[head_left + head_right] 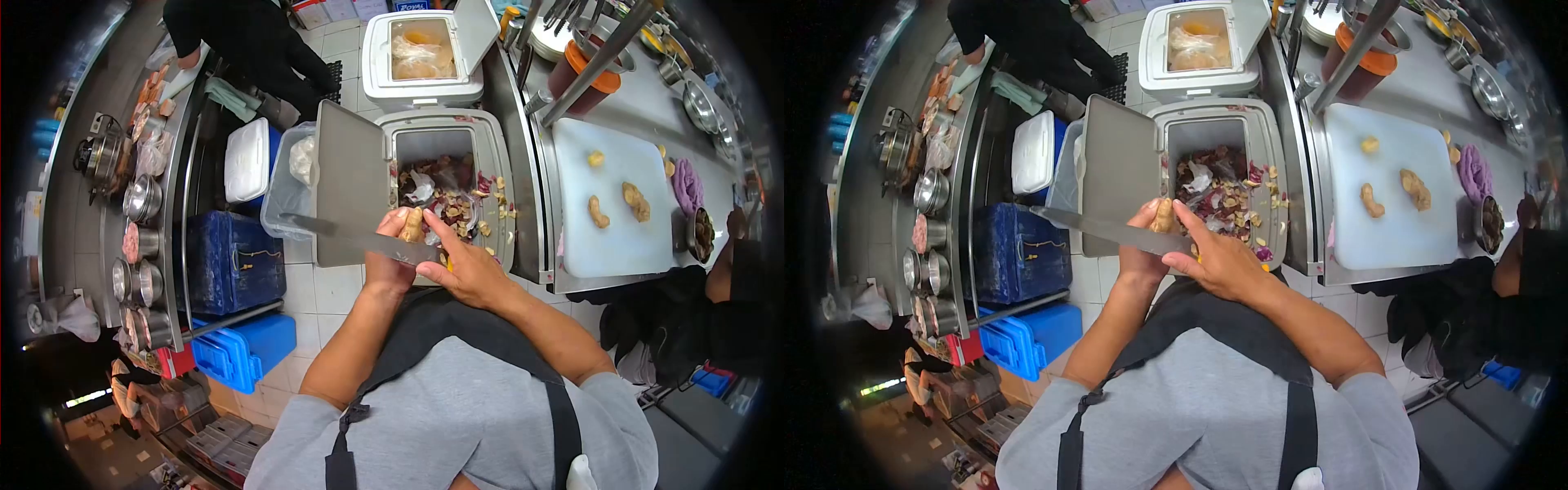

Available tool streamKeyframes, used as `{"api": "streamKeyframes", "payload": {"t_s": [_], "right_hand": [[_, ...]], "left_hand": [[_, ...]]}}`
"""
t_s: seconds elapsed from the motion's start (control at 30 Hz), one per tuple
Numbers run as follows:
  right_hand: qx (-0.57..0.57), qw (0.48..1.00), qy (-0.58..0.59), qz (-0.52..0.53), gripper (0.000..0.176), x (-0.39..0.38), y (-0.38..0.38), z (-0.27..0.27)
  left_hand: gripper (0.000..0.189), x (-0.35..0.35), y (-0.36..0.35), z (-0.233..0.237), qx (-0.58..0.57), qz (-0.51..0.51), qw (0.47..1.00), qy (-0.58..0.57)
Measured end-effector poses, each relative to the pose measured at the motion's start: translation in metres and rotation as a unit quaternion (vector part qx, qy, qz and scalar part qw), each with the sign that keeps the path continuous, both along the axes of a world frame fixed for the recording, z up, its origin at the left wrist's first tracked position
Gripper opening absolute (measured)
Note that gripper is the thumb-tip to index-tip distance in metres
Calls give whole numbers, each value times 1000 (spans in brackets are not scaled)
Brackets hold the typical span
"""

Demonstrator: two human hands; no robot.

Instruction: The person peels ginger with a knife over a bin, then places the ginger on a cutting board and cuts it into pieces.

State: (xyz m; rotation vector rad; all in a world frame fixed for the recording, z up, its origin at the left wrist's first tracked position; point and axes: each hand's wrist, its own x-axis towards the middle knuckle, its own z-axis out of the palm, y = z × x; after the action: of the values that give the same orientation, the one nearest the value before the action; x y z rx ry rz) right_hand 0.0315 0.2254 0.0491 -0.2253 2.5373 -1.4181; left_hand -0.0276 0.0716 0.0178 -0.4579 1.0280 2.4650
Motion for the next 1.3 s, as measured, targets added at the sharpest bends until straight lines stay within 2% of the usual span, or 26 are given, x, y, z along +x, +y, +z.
{"api": "streamKeyframes", "payload": {"t_s": [0.03,0.1,0.23,0.3,0.33,0.4,0.47,0.57,0.63,0.77,0.97,1.03,1.17,1.23,1.27,1.3], "right_hand": [[15,999,52,-3,83,0,-1,-1],[25,999,36,6,83,-2,2,0],[25,999,-29,29,80,-4,4,9],[31,999,5,25,81,-2,3,2],[38,998,38,20,81,-2,3,0],[52,997,51,16,80,-1,3,-1],[66,996,63,10,80,-3,3,0],[65,996,53,21,80,-2,3,3],[60,998,-12,32,79,-3,2,8],[30,999,28,29,79,0,4,1],[58,997,-24,37,80,-1,4,7],[23,997,-68,24,82,0,3,11],[-51,998,-21,1,85,0,0,-13],[-93,996,-15,8,88,2,1,-19],[-90,996,-15,8,88,3,4,-17],[-88,995,-35,24,87,4,5,-15]], "left_hand": [[12,1,0,-1,1,1,1000,0],[18,3,1,-2,54,-74,993,-78],[20,-4,-11,-17,57,-76,995,-31],[20,-10,-13,-14,-15,-41,999,23],[20,-11,-12,-7,-15,-39,999,25],[15,-9,-9,8,8,-14,999,-46],[14,-9,-8,7,9,-4,999,-51],[11,-2,-5,0,-16,22,999,-36],[10,-3,-4,-6,-39,42,998,-7],[9,-2,-4,-11,-30,32,999,-4],[11,0,3,-10,-60,55,997,-6],[14,6,5,-12,-171,42,982,71],[18,13,20,-3,-214,99,968,82],[18,13,13,-10,-197,42,976,85],[18,10,7,-19,-291,-28,928,230],[18,6,1,-18,-290,-27,929,228]]}}
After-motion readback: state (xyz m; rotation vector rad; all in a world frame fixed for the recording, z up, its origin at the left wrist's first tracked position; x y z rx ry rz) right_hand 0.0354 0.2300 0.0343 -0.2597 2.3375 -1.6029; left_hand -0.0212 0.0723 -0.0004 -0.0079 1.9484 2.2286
